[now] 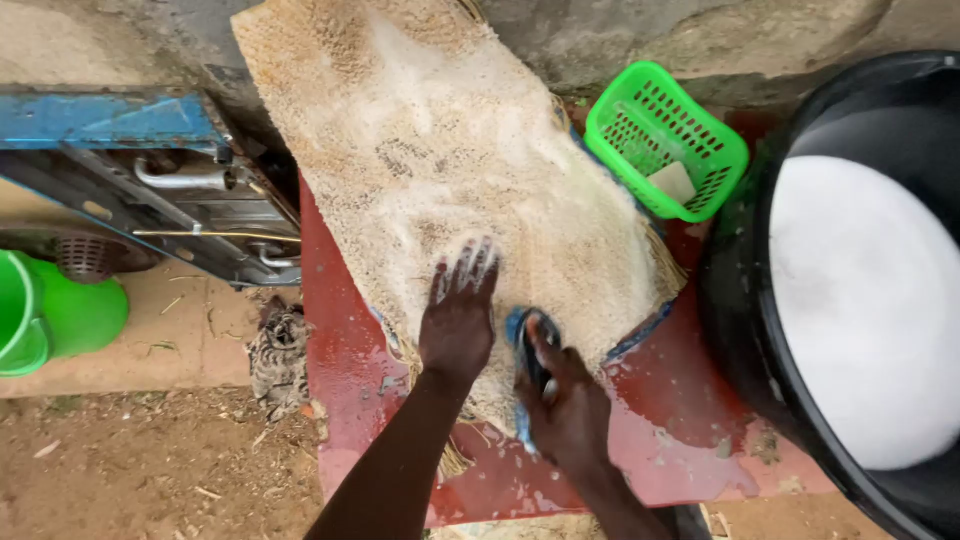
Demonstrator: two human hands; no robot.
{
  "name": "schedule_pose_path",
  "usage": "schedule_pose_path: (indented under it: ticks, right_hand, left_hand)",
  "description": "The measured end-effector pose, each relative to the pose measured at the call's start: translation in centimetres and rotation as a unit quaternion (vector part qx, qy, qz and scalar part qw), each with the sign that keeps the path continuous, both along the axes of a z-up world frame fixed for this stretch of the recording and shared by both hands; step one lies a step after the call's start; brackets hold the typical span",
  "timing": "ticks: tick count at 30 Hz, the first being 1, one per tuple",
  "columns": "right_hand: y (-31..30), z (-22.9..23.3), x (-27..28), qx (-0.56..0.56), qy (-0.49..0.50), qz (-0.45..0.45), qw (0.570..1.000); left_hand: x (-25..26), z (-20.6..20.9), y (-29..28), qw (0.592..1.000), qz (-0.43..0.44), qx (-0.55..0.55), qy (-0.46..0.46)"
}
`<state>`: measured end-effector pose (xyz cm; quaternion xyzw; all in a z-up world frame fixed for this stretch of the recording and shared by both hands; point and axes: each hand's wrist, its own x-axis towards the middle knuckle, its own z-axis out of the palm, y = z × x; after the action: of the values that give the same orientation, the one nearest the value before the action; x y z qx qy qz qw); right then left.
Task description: Scrubbing a rug with soap and a brush.
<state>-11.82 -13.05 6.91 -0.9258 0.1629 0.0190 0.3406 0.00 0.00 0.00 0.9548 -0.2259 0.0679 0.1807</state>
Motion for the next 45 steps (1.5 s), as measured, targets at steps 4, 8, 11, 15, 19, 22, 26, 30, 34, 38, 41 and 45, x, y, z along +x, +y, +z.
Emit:
schedule_pose_path:
  ticks: [4, 8, 11, 15, 19, 22, 26, 30, 34, 38, 41, 45]
  right_hand:
    - [-0.8, -3.9, 8.0, -0.085, -0.109, 0.016, 0.99]
    - [0.4, -3.2, 9.5, -0.088, -0.167, -0.001, 0.982]
    - [0.9, -2.0, 5.0, -0.063, -0.13, 0.009, 0.99]
    - [1.3, -1.0, 1.2, 0.003, -0.042, 0.008, 0.999]
    - [-0.2, -3.5, 6.6, -0.082, -0.081, 0.032, 0.993]
    - [-0.6, -5.0, 12.7, -0.119, -0.17, 0.008, 0.978]
    - [-0.5, -3.4, 14.1, -0.111, -0.137, -0.009, 0.984]
    - [-0.6, -4.7, 13.8, -0.109, -0.137, -0.003, 0.985]
    - [0.9, -4.4, 10.4, -0.095, -0.153, 0.004, 0.984]
    - [2.8, -2.1, 4.4, -0.045, -0.132, 0.037, 0.99]
    - [3.1, -0.3, 0.5, -0.027, -0.063, 0.047, 0.997]
    - [2.4, -0.4, 1.4, -0.035, -0.009, 0.045, 0.998]
  left_hand:
    - [0.1, 0.5, 0.2, 0.999, -0.013, 0.0, 0.048]
    - [-0.2, 0.4, 0.3, 0.995, -0.023, 0.046, 0.087]
    - [0.0, 0.4, 0.1, 0.997, -0.024, 0.02, 0.065]
    - [0.1, 0.2, 0.0, 0.998, 0.0, 0.064, -0.015]
    - [0.0, 0.0, 0.1, 1.0, -0.007, 0.012, 0.025]
    - [0.4, 0.5, 0.1, 1.0, -0.011, -0.008, 0.02]
    - [0.3, 0.2, 0.6, 1.0, -0.009, -0.013, 0.012]
    - [2.7, -0.4, 3.0, 0.997, 0.01, -0.032, 0.068]
    - [2.3, 1.2, 2.7, 0.998, 0.059, -0.004, 0.018]
    - [2.9, 0.1, 2.7, 0.998, 0.059, -0.008, 0.004]
    - [2.8, 0.0, 2.6, 0.998, 0.062, -0.001, -0.006]
    - [2.8, 1.6, 2.8, 0.998, 0.06, 0.004, -0.004]
